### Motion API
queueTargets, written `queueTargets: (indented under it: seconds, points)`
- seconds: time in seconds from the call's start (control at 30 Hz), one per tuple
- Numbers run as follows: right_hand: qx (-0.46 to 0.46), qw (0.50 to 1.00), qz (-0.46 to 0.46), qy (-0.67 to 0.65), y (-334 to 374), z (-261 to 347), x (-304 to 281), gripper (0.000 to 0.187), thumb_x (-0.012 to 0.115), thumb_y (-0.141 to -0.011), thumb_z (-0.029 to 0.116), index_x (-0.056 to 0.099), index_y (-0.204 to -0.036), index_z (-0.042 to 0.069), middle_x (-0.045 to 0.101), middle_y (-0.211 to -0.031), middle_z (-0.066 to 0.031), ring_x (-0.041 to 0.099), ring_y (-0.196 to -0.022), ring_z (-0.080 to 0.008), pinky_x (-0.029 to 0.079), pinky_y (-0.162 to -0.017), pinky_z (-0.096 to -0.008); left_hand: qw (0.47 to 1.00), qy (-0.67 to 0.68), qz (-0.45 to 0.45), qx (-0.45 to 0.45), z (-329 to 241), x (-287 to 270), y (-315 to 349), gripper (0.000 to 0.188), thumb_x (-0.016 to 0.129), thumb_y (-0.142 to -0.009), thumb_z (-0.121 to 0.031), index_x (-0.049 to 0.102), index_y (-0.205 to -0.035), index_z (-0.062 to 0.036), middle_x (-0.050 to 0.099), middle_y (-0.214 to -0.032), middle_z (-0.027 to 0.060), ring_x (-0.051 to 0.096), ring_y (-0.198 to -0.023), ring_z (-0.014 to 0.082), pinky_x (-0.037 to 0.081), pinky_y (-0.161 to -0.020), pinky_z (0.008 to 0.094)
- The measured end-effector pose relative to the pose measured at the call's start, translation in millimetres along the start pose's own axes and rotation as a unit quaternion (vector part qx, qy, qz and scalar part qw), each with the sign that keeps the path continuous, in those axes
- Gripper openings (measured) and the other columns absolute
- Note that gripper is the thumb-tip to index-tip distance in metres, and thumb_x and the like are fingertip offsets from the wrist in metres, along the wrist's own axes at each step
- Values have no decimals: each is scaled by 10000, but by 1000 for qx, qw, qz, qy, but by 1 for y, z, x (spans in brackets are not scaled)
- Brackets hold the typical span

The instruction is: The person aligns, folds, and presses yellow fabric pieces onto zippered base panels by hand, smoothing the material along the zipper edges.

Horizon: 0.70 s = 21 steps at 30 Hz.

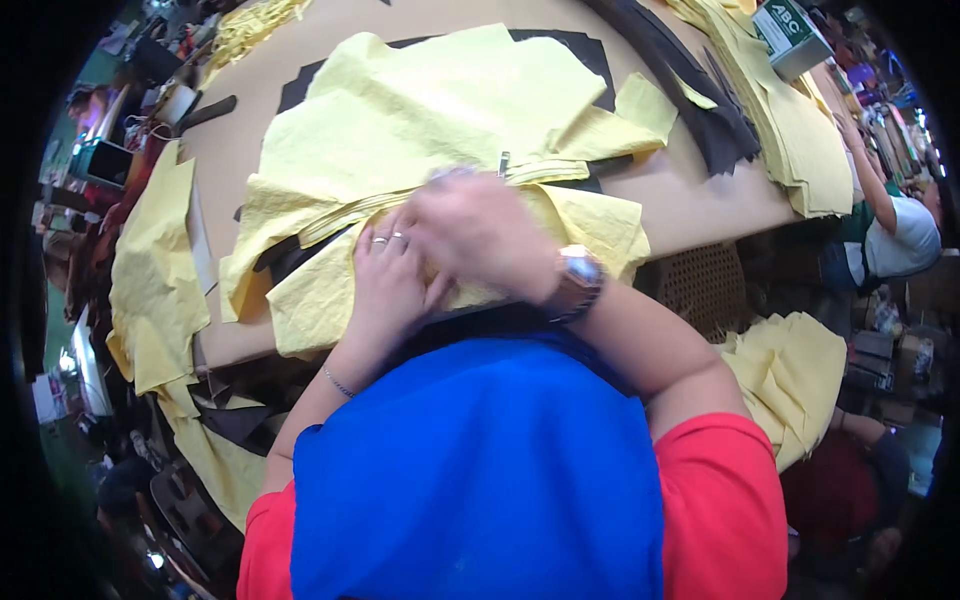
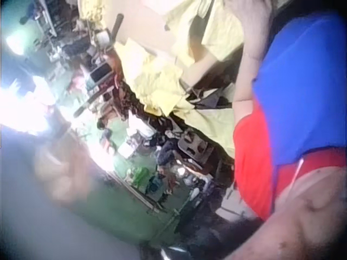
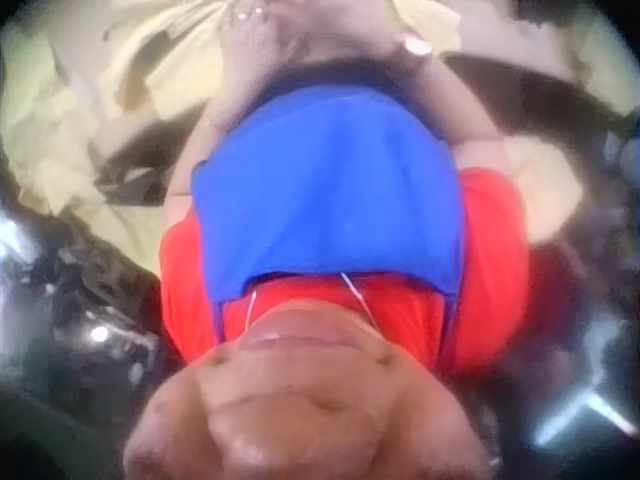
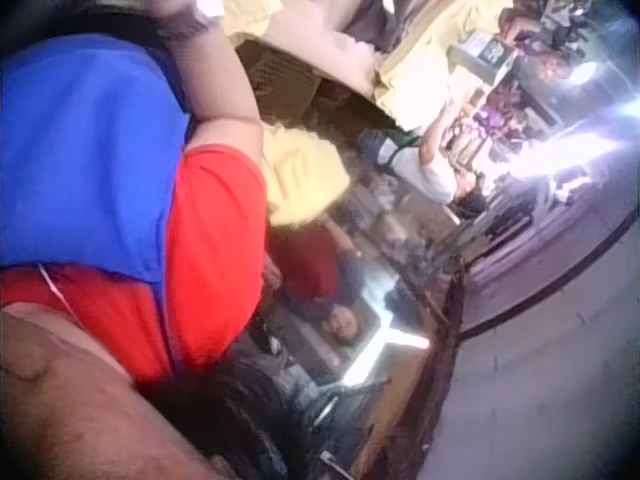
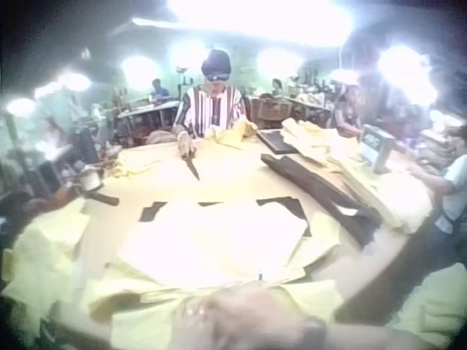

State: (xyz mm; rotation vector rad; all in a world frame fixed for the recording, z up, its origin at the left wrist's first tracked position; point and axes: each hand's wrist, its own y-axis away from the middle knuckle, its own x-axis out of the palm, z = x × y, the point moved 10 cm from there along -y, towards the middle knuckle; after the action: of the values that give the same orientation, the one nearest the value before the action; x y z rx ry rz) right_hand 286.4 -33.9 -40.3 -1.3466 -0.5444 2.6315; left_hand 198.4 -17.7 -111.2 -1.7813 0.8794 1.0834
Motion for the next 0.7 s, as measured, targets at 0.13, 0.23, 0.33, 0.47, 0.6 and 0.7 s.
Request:
queueTargets:
  seconds: [0.13,0.23,0.33,0.47,0.6,0.7]
  points:
    - [119,973,-64,186,58,-53,-48,213,773,-936,250,734,-1069,88,726,-1041,-113,694,-1004,-322,544,-889,-441,999,-9,-13,-46,-6,-15,-5,697,685,-965,-549,598,-1475,-83,599,-1487,94,523,-1407,288,337,-1187,564]
    - [145,967,-64,197,69,-60,-51,192,771,-942,249,735,-1054,97,725,-1028,-92,693,-1003,-303,536,-897,-431,999,-13,-4,-52,-4,-11,-5,696,685,-966,-558,595,-1488,-108,593,-1491,99,522,-1402,303,343,-1176,551]
    - [153,970,-62,181,69,-67,-50,157,762,-952,235,740,-1029,100,727,-999,-81,696,-989,-293,536,-877,-432,998,-33,17,-54,-5,-6,-5,724,658,-964,-609,583,-1518,-150,566,-1518,92,494,-1425,297,334,-1175,555]
    - [175,976,-72,104,66,-75,-54,132,748,-966,214,744,-970,81,724,-918,-105,705,-908,-319,554,-800,-447,997,-62,26,-43,-9,-6,-8,864,585,-929,-762,537,-1584,-200,546,-1491,97,467,-1404,311,333,-1155,559]
    - [176,977,-78,88,59,-80,-59,151,736,-976,215,744,-951,66,718,-884,-129,705,-862,-341,563,-765,-455,994,-92,42,-33,-13,-4,-12,985,553,-873,-868,511,-1612,-218,528,-1446,113,458,-1361,329,340,-1131,567]
    - [203,974,-62,76,58,-90,-56,174,726,-982,226,747,-944,58,720,-879,-132,710,-865,-338,567,-779,-451,995,-73,48,-40,-13,0,-14,1024,601,-824,-870,498,-1610,-222,501,-1448,124,455,-1349,347,352,-1100,659]
